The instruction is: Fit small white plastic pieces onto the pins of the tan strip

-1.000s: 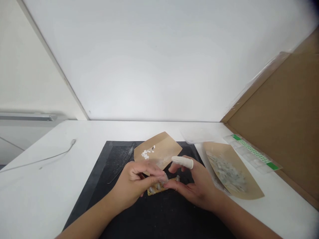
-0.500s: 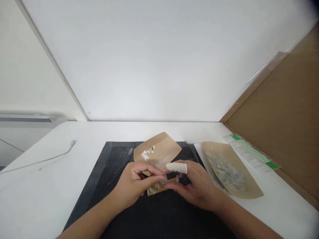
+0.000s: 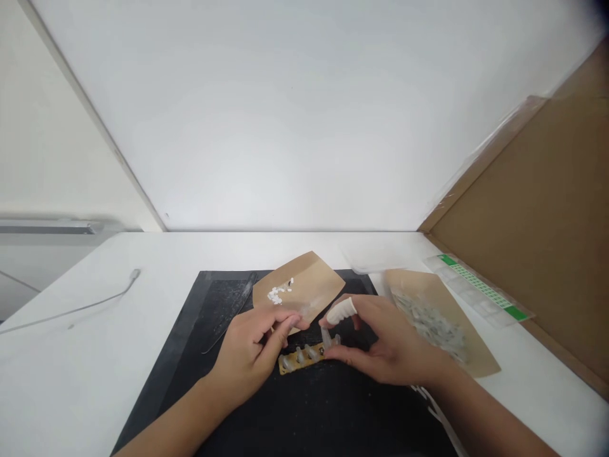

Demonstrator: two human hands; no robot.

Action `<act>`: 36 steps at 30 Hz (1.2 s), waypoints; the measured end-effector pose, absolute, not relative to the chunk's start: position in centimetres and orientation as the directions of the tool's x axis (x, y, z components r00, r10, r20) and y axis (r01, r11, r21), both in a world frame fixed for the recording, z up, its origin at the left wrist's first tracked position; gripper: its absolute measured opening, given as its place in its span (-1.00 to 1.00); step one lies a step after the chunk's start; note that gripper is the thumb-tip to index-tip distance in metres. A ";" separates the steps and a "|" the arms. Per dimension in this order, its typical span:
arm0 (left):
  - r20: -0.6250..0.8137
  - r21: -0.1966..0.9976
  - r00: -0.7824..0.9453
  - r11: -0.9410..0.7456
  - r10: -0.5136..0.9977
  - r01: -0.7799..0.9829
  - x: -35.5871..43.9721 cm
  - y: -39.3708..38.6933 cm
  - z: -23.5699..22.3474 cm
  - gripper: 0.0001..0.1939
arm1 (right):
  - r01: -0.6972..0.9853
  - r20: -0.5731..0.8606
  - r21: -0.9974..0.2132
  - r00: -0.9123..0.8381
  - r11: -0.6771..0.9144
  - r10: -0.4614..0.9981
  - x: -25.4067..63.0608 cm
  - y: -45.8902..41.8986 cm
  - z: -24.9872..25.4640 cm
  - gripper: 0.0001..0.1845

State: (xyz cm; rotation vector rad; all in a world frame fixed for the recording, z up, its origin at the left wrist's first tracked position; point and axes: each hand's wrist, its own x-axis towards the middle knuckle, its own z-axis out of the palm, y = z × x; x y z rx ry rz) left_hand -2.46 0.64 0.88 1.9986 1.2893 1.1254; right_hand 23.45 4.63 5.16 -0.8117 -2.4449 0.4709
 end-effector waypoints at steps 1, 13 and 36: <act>0.390 0.740 0.218 -0.445 0.895 0.503 -2.5 0.6 0.8 -0.74 | 0.449 0.326 -0.479 -0.707 0.755 0.627 23.5 4.8 5.3 -0.71; 0.563 0.591 0.401 -0.691 0.723 0.416 -2.3 0.7 1.0 -0.86 | 0.492 0.086 -0.560 -0.765 0.666 0.638 23.7 6.0 4.4 -0.70; 0.618 0.546 0.422 -0.748 0.664 0.378 -2.2 0.9 0.5 -0.88 | 0.518 0.020 -0.591 -0.756 0.618 0.654 23.2 6.1 3.8 -0.67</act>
